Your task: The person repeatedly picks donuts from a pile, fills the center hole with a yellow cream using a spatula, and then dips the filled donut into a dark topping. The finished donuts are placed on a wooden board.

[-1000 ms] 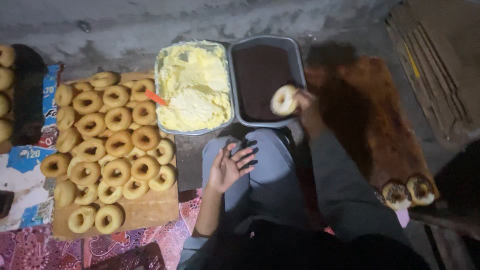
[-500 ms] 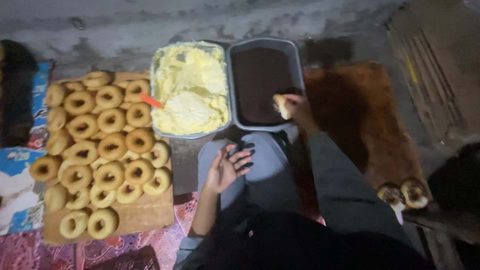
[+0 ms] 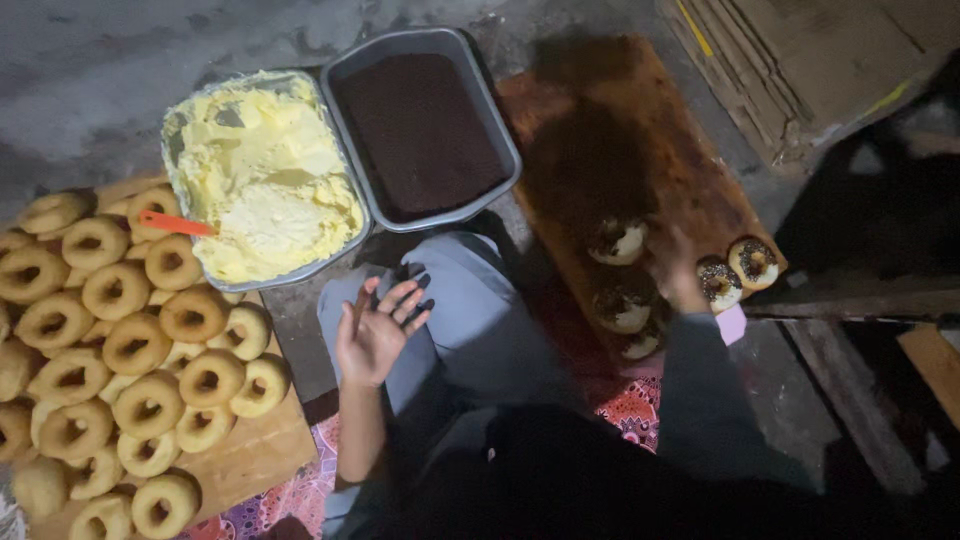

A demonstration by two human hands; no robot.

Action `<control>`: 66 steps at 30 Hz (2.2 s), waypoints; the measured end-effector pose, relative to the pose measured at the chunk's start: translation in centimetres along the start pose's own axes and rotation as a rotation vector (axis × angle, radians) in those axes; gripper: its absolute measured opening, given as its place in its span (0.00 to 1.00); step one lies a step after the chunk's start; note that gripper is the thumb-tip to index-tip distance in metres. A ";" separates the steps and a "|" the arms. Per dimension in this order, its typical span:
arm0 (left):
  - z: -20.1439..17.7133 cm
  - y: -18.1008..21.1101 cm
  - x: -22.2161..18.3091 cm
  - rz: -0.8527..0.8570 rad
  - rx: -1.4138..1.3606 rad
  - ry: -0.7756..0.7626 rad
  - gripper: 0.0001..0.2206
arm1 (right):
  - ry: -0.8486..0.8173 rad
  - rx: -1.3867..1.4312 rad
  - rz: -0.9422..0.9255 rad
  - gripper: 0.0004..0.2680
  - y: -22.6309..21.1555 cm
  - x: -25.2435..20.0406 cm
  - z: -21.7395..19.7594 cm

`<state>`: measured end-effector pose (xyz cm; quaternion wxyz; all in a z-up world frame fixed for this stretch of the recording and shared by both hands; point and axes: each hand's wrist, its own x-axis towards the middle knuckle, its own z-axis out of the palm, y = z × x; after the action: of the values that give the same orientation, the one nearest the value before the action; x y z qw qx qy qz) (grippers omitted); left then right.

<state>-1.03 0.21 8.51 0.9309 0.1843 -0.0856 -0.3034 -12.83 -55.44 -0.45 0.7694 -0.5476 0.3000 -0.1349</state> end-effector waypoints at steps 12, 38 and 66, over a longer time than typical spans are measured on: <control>1.6 0.3 -0.9 0.049 0.057 -0.009 0.24 | 0.218 -1.533 -0.463 0.11 3.4 -4.0 -0.6; 2.7 0.3 -0.2 0.062 0.017 0.008 0.24 | 0.090 -1.496 -0.444 0.38 0.6 -10.4 9.5; -19.3 17.4 -11.3 0.610 1.606 1.737 0.26 | 0.020 -1.215 -0.898 0.30 0.2 -7.0 25.3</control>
<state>4.44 25.61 -2.81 0.3331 0.8206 0.3621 0.2907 -2.97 -32.34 7.13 0.2006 -0.9438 0.0767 -0.2513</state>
